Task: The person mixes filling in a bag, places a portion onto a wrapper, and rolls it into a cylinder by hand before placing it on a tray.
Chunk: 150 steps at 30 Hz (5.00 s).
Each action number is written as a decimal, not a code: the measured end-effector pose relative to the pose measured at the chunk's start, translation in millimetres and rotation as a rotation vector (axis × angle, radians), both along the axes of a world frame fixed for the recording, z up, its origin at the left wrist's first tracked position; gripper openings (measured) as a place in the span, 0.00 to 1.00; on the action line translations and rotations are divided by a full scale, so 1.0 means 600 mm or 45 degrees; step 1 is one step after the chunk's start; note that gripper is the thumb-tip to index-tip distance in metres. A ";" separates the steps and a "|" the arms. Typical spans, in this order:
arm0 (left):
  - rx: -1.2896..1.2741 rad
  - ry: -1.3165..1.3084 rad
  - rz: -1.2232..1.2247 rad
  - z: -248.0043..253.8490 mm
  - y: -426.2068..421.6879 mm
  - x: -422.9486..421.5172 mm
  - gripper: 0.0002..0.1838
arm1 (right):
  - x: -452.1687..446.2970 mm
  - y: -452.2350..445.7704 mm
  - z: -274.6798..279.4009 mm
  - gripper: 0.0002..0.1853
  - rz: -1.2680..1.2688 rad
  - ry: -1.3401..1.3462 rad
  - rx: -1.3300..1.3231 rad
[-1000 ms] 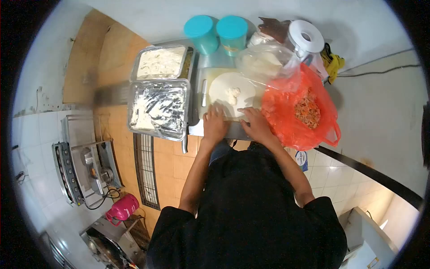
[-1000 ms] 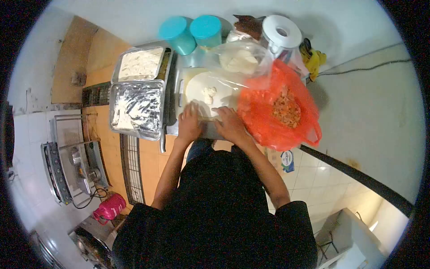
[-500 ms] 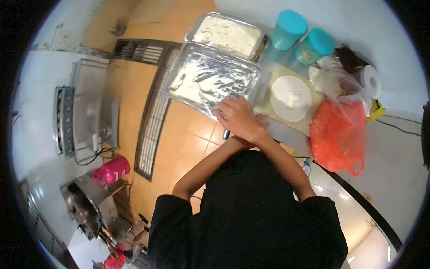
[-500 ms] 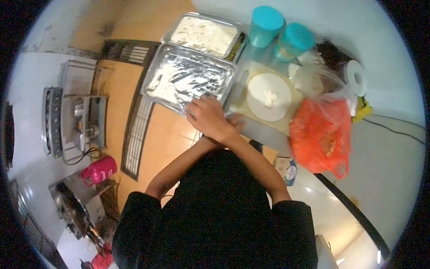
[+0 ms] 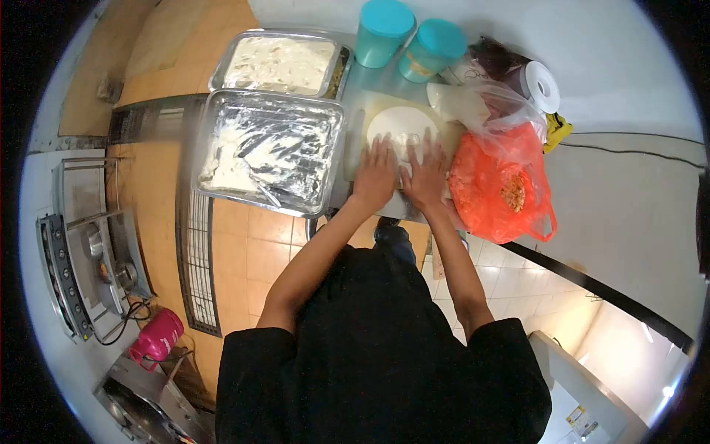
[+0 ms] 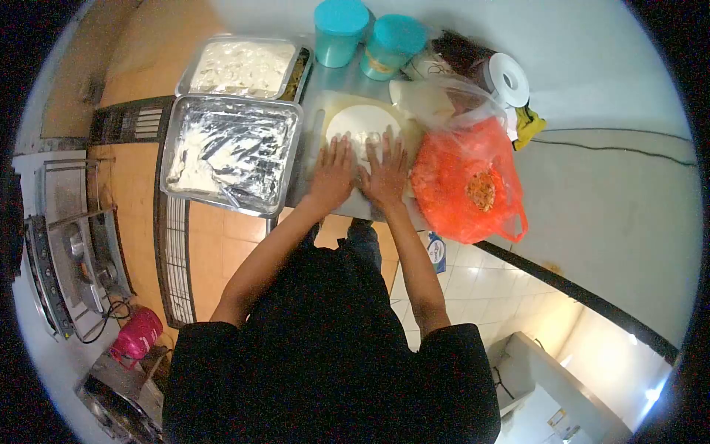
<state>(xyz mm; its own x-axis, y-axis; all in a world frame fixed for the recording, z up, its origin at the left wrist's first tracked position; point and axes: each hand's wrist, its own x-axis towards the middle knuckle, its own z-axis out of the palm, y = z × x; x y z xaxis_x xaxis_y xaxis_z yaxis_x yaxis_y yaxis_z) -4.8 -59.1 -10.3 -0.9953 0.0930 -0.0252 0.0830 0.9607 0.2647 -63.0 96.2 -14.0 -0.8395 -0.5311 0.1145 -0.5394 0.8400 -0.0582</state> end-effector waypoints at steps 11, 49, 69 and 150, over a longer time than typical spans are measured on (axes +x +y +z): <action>-0.001 -0.144 0.024 -0.015 -0.023 -0.006 0.46 | -0.001 -0.030 -0.007 0.36 0.019 -0.044 -0.116; 0.087 -0.164 0.021 -0.010 -0.026 -0.007 0.48 | 0.001 -0.007 -0.007 0.34 -0.187 0.045 -0.174; 0.110 -0.135 -0.001 -0.010 -0.027 -0.005 0.47 | 0.000 -0.005 -0.004 0.36 -0.247 -0.016 -0.291; 0.097 -0.154 0.021 -0.013 -0.022 -0.004 0.48 | 0.003 0.020 0.003 0.35 0.015 -0.083 -0.143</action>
